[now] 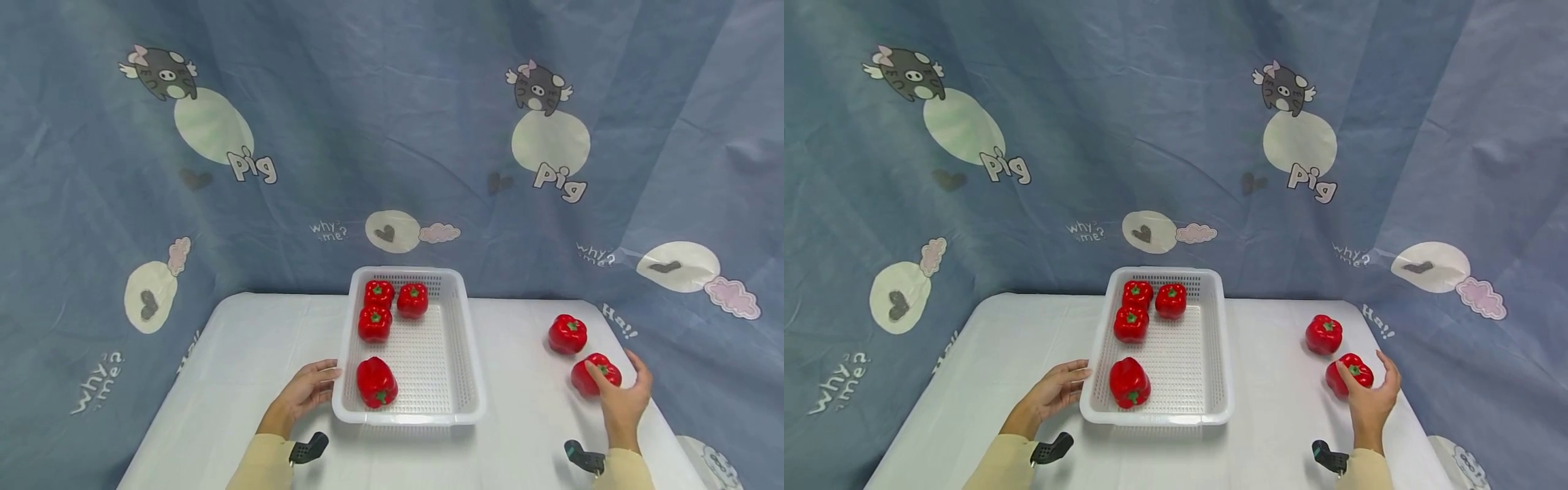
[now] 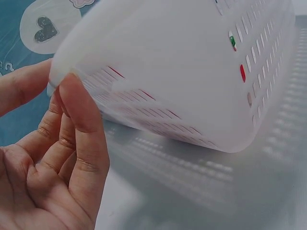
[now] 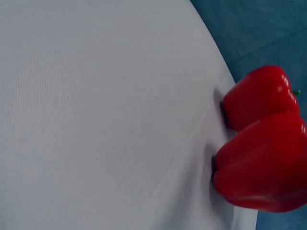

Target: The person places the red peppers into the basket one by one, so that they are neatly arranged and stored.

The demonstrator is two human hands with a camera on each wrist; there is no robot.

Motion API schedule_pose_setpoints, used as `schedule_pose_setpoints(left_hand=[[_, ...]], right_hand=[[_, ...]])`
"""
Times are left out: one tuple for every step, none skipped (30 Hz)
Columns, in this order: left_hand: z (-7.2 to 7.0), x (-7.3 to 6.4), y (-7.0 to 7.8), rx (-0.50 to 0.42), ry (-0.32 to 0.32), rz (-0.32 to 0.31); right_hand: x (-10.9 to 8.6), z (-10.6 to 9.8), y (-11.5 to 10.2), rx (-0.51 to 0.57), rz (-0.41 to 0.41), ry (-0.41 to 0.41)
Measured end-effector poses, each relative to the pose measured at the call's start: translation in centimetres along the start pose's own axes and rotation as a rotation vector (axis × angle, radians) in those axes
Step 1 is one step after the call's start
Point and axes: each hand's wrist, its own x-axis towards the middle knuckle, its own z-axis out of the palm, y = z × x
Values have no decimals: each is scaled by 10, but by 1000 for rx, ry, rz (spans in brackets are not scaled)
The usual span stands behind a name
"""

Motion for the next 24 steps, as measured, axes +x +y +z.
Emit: schedule_pose_setpoints(left_hand=[[0, 0, 0, 1, 4, -1], [0, 0, 0, 3, 6, -2], [1, 0, 0, 6, 8, -3], [1, 0, 1, 6, 9, -4], [1, 0, 1, 7, 9, -3], [1, 0, 1, 5, 9, -2], [1, -1, 1, 6, 9, -1], [1, -1, 0, 6, 8, -2], [1, -1, 0, 6, 6, -1], [1, -1, 0, 6, 5, 0], [1, -1, 0, 4, 3, 0], [0, -1, 0, 2, 2, 0], [0, 0, 0, -1, -1, 1], [1, 0, 0, -5, -3, 1], [1, 0, 0, -7, -6, 3], [1, 0, 0, -10, -8, 3], [1, 0, 1, -15, -7, 3], [1, 0, 1, -16, -5, 4], [1, 0, 1, -16, -3, 4], [1, 0, 0, -13, 2, 4], [2, 0, 0, -10, 6, 4], [2, 1, 0, -7, 12, 3], [2, 1, -1, -3, 15, 3], [2, 1, -1, 0, 21, 2]], right_hand=[[8, 1, 11, -11, 2, 1], [14, 1, 20, -22, 6, 0], [19, 1, 27, -36, 9, -1], [22, 1, 31, -41, 16, -2], [25, 0, 34, -43, 23, -6], [26, 0, 36, -46, 27, -10], [27, -1, 37, -53, 29, -14], [27, -1, 37, -63, 34, -19], [27, -1, 37, -73, 39, -25], [26, -2, 36, -85, 43, -34], [25, -2, 34, -95, 50, -43], [24, -2, 33, -105, 55, -53], [23, -3, 31, -108, 65, -66], [22, -3, 28, -110, 74, -81], [20, -4, 26, -112, 78, -94], [18, -5, 22, -116, 83, -106], [15, -5, 18, -120, 84, -117], [11, -6, 13, -123, 87, -129], [7, -6, 8, -128, 91, -140], [2, -7, 2, -134, 100, -150], [-3, -7, -4, -138, 101, -156], [-9, -8, -10, -139, 107, -164], [-13, -9, -16, -141, 107, -173], [-18, -10, -21, -141, 109, -182]])
